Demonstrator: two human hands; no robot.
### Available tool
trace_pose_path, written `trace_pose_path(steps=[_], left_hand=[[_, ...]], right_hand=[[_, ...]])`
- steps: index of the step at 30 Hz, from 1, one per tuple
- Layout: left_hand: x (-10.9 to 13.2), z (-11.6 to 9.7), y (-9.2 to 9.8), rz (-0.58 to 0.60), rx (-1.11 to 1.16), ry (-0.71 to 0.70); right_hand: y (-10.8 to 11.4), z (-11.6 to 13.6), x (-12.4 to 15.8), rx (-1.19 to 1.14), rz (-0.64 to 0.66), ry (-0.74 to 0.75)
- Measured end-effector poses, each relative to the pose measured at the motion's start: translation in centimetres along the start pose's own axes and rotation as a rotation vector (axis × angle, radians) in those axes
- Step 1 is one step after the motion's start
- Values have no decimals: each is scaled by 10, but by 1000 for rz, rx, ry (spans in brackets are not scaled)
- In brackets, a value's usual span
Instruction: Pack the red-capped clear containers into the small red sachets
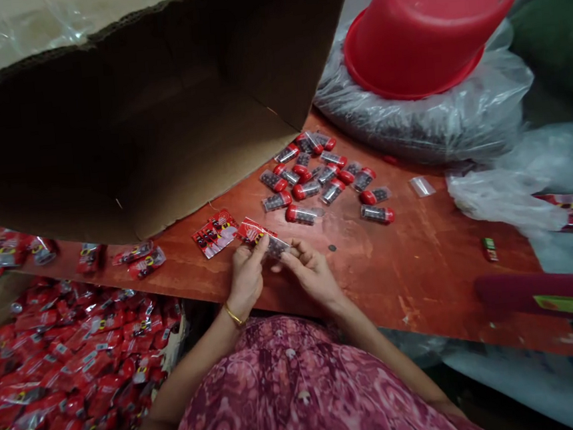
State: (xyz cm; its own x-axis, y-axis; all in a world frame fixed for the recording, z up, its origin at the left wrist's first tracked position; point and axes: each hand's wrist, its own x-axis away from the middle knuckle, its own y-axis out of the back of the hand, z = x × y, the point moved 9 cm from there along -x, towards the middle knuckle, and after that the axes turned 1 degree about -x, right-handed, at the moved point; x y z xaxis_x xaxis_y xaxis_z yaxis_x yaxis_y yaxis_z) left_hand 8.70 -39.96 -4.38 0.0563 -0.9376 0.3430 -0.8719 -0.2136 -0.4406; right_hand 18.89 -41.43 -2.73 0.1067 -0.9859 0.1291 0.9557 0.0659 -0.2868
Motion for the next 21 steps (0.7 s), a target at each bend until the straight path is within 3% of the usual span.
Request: trace_pose_path(steps=[6,9,13,17,21], left_hand=[[1,14,19,-68,142,207],[3,4,31,-118,179,178],[6,-14,34,-57,70,97],[9,-5,31,18,4,165],[14,-1,26,59,-5,145]], right_hand=[[-7,-6,-11,147,-22,9],[-22,-7,-19,211,35,50],[-34,-22,-17,198,119,-8],[-36,-23,-6,278,168,0],[-36,-22,-4,193,187,-75]])
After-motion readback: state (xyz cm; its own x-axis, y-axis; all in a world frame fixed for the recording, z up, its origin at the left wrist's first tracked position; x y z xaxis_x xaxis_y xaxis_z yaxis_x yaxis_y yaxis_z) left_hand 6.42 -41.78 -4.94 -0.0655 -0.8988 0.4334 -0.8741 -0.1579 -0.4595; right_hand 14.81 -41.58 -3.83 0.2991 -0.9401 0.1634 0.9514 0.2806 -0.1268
